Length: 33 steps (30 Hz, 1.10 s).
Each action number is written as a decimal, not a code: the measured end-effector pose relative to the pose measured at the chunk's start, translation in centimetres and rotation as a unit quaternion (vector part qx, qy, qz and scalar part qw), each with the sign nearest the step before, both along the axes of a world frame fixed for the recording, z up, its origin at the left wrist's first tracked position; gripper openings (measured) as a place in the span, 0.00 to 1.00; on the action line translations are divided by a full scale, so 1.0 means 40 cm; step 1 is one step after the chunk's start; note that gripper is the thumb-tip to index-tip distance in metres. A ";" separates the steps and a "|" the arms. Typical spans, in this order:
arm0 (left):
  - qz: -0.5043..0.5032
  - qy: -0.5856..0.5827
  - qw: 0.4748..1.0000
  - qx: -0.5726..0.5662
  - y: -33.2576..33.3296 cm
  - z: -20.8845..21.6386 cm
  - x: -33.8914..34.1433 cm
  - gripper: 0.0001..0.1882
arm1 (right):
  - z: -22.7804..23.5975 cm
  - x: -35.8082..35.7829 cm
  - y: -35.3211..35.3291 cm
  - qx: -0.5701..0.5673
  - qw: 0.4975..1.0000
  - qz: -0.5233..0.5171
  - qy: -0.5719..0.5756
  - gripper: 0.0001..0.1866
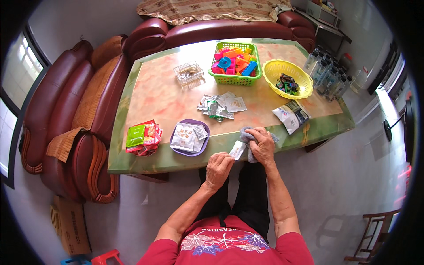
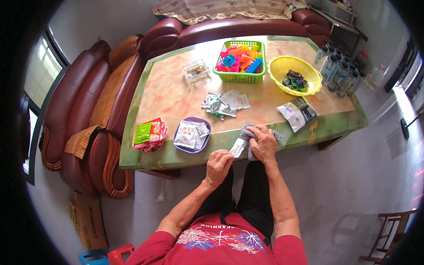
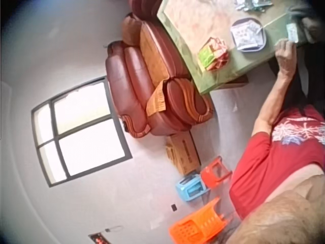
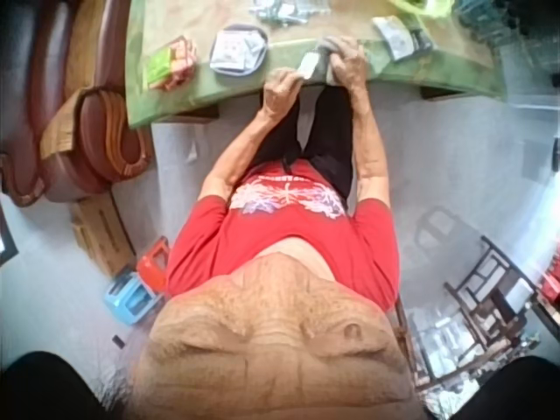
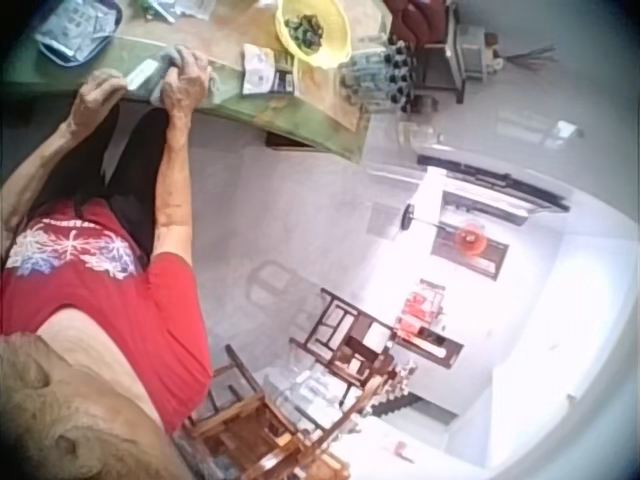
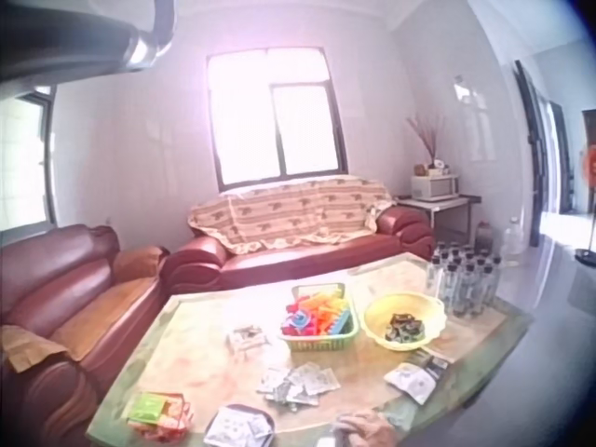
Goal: The person wipes the surface of multiple small, sealed packets with a grey cloth. They pick up each packet from a pile on the table, wipe it thoroughly on all sides, and place it into a purple bowl. The task is performed one packet at a time in a repetitive sequence.
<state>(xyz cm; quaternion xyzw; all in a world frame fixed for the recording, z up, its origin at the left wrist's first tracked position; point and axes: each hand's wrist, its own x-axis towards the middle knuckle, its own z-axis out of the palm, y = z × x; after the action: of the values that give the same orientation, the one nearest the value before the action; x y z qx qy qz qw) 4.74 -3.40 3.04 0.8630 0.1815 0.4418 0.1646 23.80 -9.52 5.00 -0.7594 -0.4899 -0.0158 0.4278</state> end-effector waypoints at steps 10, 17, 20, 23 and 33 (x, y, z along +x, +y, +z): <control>0.053 -0.126 0.818 -0.559 0.032 0.062 0.032 0.09 | -0.005 0.021 -0.004 0.132 0.976 0.020 0.174 0.21; 0.080 -0.038 0.852 -0.516 0.042 0.075 0.022 0.07 | 0.023 -0.156 -0.003 -0.034 0.991 0.045 -0.119 0.22; 0.061 -0.022 0.958 -0.280 0.027 0.047 0.016 0.09 | 0.038 -0.155 0.003 -0.090 0.988 0.064 -0.110 0.19; 0.125 0.045 0.983 -0.126 -0.033 0.023 0.003 0.14 | 0.040 -0.118 0.006 -0.089 0.990 0.095 -0.060 0.18; 0.127 0.182 0.973 0.062 -0.031 0.044 -0.001 0.19 | 0.046 -0.057 0.037 -0.092 0.991 0.039 0.088 0.17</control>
<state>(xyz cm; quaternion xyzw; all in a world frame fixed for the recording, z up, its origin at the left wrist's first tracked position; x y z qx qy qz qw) 4.69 -4.62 4.81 0.9072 0.2888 0.3053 0.0174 21.52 -8.02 6.84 -0.7745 -0.4789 0.1124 0.3978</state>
